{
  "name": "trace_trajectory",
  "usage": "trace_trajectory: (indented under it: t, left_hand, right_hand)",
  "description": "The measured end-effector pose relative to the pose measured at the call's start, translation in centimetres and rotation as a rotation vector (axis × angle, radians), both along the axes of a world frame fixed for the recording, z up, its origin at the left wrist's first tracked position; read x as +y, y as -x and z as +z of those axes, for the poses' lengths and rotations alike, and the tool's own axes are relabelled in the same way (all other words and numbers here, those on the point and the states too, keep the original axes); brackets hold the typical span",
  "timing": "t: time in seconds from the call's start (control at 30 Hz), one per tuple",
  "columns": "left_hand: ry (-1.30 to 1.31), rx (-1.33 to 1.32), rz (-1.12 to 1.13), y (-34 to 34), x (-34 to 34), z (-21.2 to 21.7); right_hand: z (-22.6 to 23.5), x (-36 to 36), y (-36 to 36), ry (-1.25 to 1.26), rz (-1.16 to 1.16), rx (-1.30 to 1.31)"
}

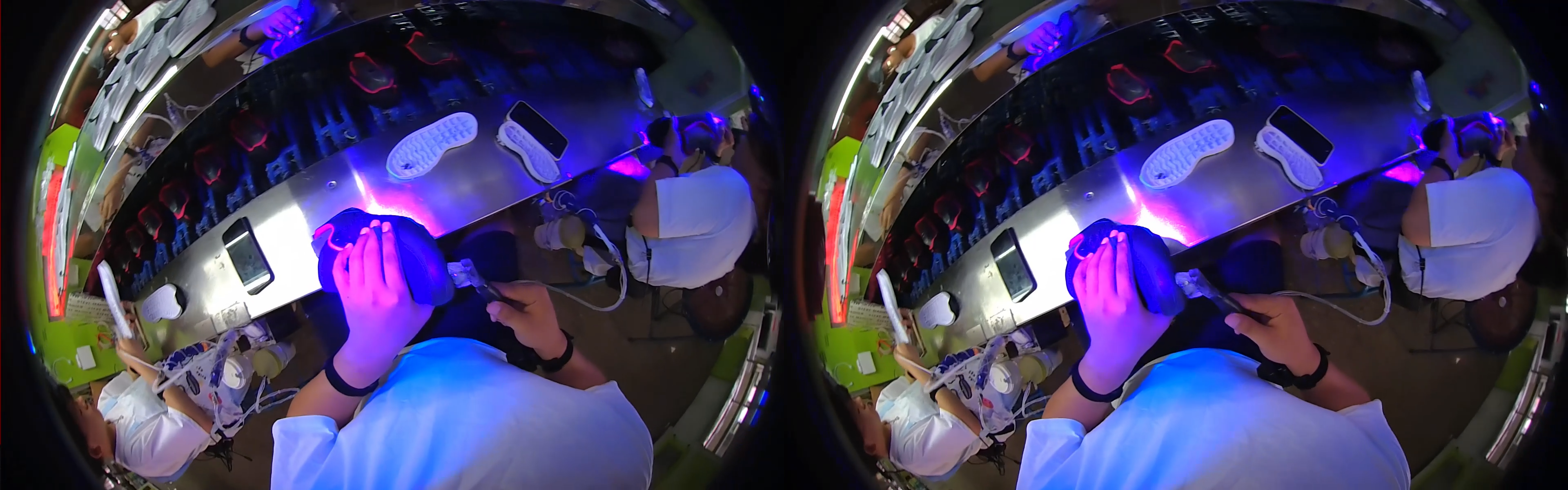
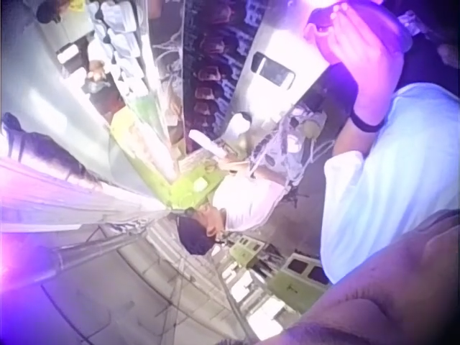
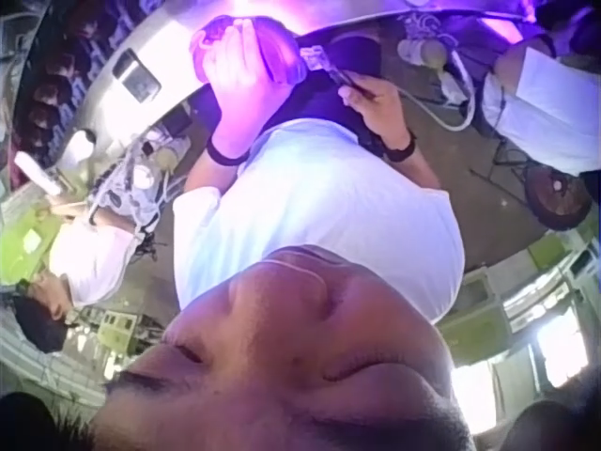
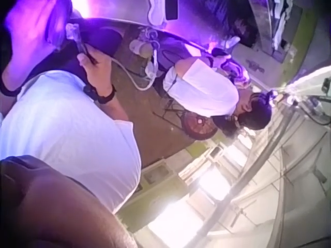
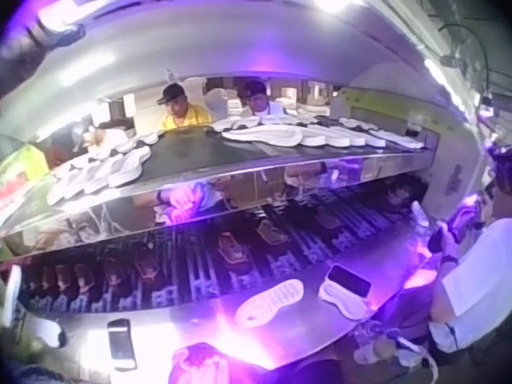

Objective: Applying a UV-cured primer or adhesive to the upper section of a shoe on a production line.

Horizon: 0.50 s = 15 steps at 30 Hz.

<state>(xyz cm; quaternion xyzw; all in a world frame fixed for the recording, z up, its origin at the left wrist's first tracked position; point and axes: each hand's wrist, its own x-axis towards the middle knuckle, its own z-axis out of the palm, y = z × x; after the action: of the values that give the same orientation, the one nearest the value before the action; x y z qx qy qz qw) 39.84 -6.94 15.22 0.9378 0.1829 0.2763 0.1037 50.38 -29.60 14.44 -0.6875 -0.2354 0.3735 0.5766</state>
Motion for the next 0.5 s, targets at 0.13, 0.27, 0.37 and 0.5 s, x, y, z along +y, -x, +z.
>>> trace_trajectory:
  t: [0.13,0.27,0.37,0.5]
  left_hand:
    - [0.004,-0.053,0.044,-1.7,1.0,0.6]
    - [0.043,-0.067,0.058,-2.6,2.2,0.3]
    - [0.132,-0.083,0.022,-3.0,3.5,1.2]
    - [0.222,-0.067,0.027,-3.6,5.4,1.6]
  right_hand:
    - [1.4,1.4,-0.3,0.056,-0.074,-0.238]
    - [3.6,3.3,-1.6,0.08,-0.072,-0.517]
    - [5.8,4.5,-3.4,0.134,-0.028,-0.561]
    - [6.6,6.3,-5.8,0.084,0.056,-0.634]
